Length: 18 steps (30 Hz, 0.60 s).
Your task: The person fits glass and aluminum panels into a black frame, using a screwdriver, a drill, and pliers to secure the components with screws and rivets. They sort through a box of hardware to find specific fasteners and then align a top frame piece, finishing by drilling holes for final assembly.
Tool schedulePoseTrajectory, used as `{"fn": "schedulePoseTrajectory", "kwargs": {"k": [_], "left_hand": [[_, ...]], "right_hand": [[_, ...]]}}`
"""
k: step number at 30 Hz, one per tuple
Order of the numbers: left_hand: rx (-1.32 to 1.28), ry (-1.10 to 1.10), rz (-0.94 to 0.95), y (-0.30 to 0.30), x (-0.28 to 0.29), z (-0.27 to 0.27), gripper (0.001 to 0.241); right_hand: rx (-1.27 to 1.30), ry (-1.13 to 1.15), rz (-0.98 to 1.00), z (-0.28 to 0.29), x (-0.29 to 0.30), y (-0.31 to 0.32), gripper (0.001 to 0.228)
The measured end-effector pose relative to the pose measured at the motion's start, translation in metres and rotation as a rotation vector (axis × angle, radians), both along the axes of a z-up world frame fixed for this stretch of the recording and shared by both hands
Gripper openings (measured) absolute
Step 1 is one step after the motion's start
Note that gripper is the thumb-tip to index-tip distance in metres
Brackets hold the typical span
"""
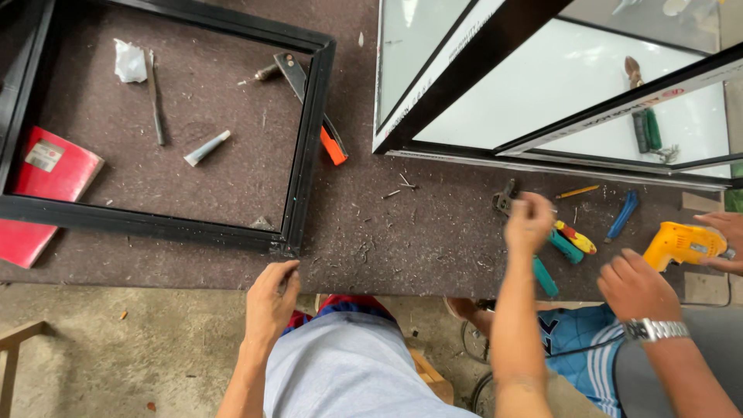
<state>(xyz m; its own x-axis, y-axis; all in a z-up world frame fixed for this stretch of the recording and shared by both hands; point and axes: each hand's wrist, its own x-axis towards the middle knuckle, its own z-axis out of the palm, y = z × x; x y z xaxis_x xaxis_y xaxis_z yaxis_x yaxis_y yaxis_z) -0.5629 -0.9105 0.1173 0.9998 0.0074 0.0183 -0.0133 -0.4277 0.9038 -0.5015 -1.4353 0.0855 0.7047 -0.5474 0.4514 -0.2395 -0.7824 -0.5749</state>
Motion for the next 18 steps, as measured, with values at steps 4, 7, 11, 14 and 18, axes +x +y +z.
{"fn": "schedulePoseTrajectory", "kwargs": {"k": [4,7,11,14,18], "left_hand": [[-0.063,-0.022,-0.022,-0.023,0.004,-0.002,0.021],[-0.014,-0.126,-0.028,-0.028,0.004,-0.002,0.02],[-0.04,-0.132,0.049,-0.013,-0.008,0.002,0.019],[-0.053,-0.053,0.175,0.015,-0.024,-0.005,0.019],[-0.008,-0.053,0.378,0.073,-0.033,-0.025,0.02]], "right_hand": [[0.196,0.188,0.422,-0.028,0.024,0.12,0.029],[-0.092,0.183,0.469,-0.033,0.054,0.17,0.032],[-0.155,0.334,0.473,-0.031,0.064,0.189,0.013],[-0.202,0.269,0.48,-0.028,0.059,0.189,0.014],[-0.103,0.131,0.485,-0.026,0.048,0.195,0.032]]}}
